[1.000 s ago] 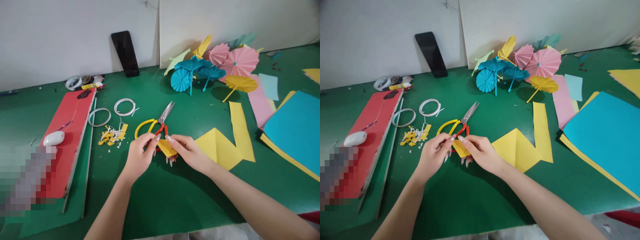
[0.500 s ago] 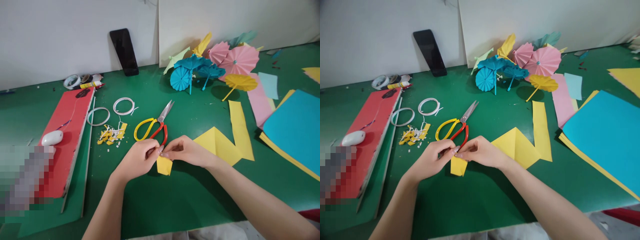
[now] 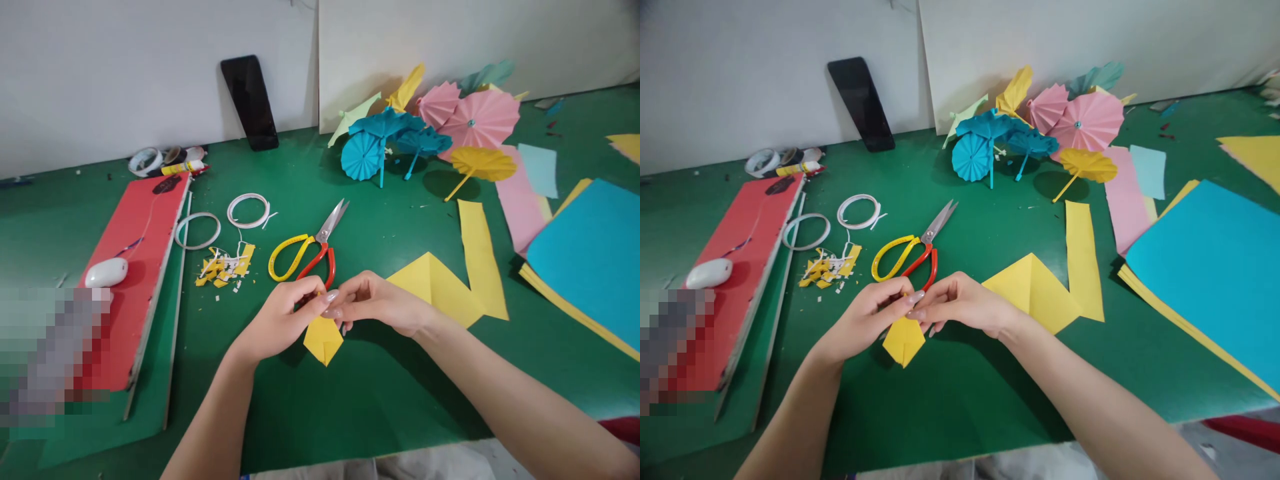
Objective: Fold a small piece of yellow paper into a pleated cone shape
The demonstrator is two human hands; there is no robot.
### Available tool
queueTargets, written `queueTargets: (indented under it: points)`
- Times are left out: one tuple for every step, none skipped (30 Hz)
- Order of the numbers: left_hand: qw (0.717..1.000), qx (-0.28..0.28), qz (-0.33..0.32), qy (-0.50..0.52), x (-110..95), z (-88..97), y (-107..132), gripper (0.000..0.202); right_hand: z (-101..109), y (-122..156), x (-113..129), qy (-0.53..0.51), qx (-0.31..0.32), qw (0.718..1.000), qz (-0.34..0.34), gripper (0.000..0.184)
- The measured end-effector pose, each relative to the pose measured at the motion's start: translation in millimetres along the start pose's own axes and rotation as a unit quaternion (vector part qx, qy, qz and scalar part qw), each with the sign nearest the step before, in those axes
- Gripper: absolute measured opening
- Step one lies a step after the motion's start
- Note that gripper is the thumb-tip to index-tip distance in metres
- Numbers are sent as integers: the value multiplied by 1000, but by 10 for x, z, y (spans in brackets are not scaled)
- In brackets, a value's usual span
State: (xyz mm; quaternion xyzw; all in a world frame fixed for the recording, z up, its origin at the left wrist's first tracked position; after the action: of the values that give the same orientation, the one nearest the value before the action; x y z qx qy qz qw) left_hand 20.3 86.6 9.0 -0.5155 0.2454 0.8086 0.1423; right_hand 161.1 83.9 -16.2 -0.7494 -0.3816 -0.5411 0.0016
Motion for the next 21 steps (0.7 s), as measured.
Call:
queueTargets:
  points:
    - [1000, 1, -3, -1, -8, -2, -2, 28, 1, 1, -4, -2, 11, 1000, -5, 15]
    - [1000, 1, -5, 2, -12, 4, -3, 28, -5, 5, -11, -3, 23, 1000, -12, 15]
    - [1000, 0, -6, 9, -12, 17, -3, 29, -19, 11, -24, -2, 36, 999, -20, 14]
    - [1000, -6, -6, 19, -7, 41, -2, 29, -39, 20, -41, 0, 49, 998, -29, 14]
    - [999, -18, -6, 31, 4, 79, 2, 30, -68, 31, -66, 4, 66, 997, -41, 13]
    - [998, -38, -6, 46, 19, 129, 8, 31, -104, 43, -95, 11, 86, 995, -56, 13]
    - [996, -64, -6, 60, 37, 186, 17, 31, -143, 58, -127, 19, 109, 991, -73, 14]
    - [993, -94, -8, 73, 54, 248, 28, 32, -178, 72, -156, 29, 134, 986, -92, 14]
    - [989, -123, -13, 85, 66, 305, 40, 32, -203, 84, -177, 40, 155, 981, -107, 15]
    - [985, -143, -15, 90, 75, 347, 50, 31, -211, 90, -184, 50, 166, 978, -116, 15]
    - [985, -146, -16, 88, 77, 364, 54, 31, -197, 86, -172, 57, 157, 979, -114, 16]
    - [987, -137, -12, 79, 76, 358, 51, 31, -165, 73, -142, 66, 132, 984, -98, 18]
    - [991, -119, -6, 67, 69, 332, 43, 32, -123, 58, -100, 75, 97, 990, -74, 21]
    - [993, -102, -4, 57, 56, 296, 33, 32, -85, 46, -52, 84, 63, 993, -46, 24]
    - [995, -89, -4, 48, 40, 256, 21, 32, -60, 39, -10, 90, 38, 995, -21, 27]
    - [996, -79, -7, 43, 24, 214, 9, 32, -56, 38, 18, 89, 27, 996, -4, 30]
    - [997, -71, -8, 40, 10, 171, -2, 31, -67, 38, 32, 85, 25, 996, 5, 32]
    - [997, -65, -7, 40, 3, 133, -11, 30, -88, 39, 33, 80, 27, 996, 8, 33]
    - [997, -61, -2, 43, 1, 101, -19, 30, -111, 40, 26, 76, 27, 997, 9, 32]
    - [997, -60, 6, 48, 5, 79, -24, 32, -125, 38, 17, 77, 15, 997, 12, 30]
    - [997, -62, 14, 52, 12, 67, -28, 34, -128, 34, 11, 81, -6, 997, 17, 29]
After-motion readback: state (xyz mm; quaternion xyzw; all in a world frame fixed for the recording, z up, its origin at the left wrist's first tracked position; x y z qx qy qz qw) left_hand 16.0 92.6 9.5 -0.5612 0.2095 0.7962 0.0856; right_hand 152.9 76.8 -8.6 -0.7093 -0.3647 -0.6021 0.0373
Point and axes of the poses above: each hand's wrist, its own y-axis away from the middle knuckle, its own z-axis out of the back of the hand, x = y × z, the point moved 4 cm from there along -y, towards the middle knuckle, and after that the axes turned 4 degrees about -x, right-handed, at the moved point
